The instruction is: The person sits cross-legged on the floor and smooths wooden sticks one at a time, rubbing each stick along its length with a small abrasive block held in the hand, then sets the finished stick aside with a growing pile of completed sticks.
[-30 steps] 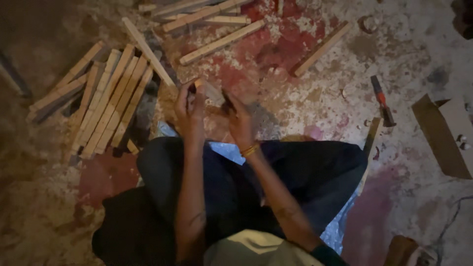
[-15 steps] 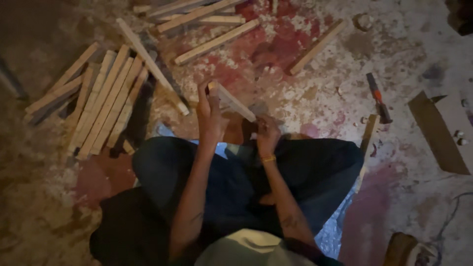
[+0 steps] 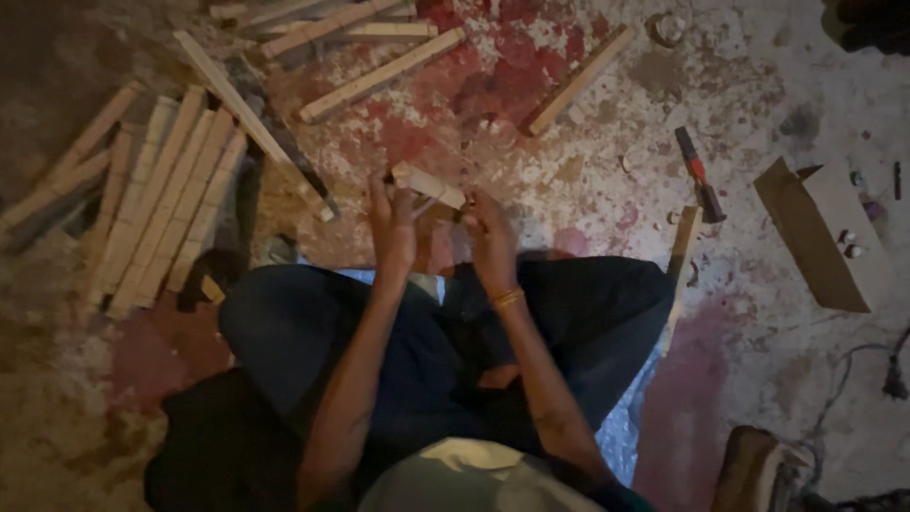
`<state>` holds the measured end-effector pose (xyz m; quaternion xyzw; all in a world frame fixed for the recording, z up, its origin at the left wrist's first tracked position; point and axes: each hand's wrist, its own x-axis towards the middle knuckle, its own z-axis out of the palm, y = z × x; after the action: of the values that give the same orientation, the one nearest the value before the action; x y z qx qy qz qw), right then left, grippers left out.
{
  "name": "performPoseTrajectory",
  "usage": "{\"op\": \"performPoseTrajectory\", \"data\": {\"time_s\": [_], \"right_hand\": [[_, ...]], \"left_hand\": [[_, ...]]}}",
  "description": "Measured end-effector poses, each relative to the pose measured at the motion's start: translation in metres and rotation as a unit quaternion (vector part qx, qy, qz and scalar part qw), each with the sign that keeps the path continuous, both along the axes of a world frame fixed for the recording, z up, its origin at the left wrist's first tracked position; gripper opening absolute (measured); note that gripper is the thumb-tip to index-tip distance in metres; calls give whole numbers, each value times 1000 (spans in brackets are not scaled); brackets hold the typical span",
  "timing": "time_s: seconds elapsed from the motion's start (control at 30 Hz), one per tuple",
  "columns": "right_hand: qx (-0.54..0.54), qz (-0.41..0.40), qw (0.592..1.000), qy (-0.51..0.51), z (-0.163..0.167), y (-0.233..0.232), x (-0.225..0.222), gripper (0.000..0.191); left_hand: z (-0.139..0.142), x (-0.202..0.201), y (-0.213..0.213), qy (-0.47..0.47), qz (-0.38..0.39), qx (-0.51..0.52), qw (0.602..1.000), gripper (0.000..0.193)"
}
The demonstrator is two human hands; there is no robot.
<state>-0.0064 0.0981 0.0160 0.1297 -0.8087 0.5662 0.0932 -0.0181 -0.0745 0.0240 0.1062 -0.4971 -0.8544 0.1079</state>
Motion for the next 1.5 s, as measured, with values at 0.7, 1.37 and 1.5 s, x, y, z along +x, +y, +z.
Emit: {"op": "performPoseTrajectory", "data": {"time_s": [0.7, 1.37, 1.5], "right_hand": [[203, -35, 978, -38, -40, -9, -44, 44], [-283, -155, 861, -394, -35, 56, 16, 42], [-482, -22, 697, -530, -22, 70, 2, 26]], "left_hand": [[68, 12, -36, -111, -43, -622, 774, 33], [-39, 157, 126, -88, -147, -530, 831, 29], [-51, 165, 139, -145, -163, -517, 828, 30]]}}
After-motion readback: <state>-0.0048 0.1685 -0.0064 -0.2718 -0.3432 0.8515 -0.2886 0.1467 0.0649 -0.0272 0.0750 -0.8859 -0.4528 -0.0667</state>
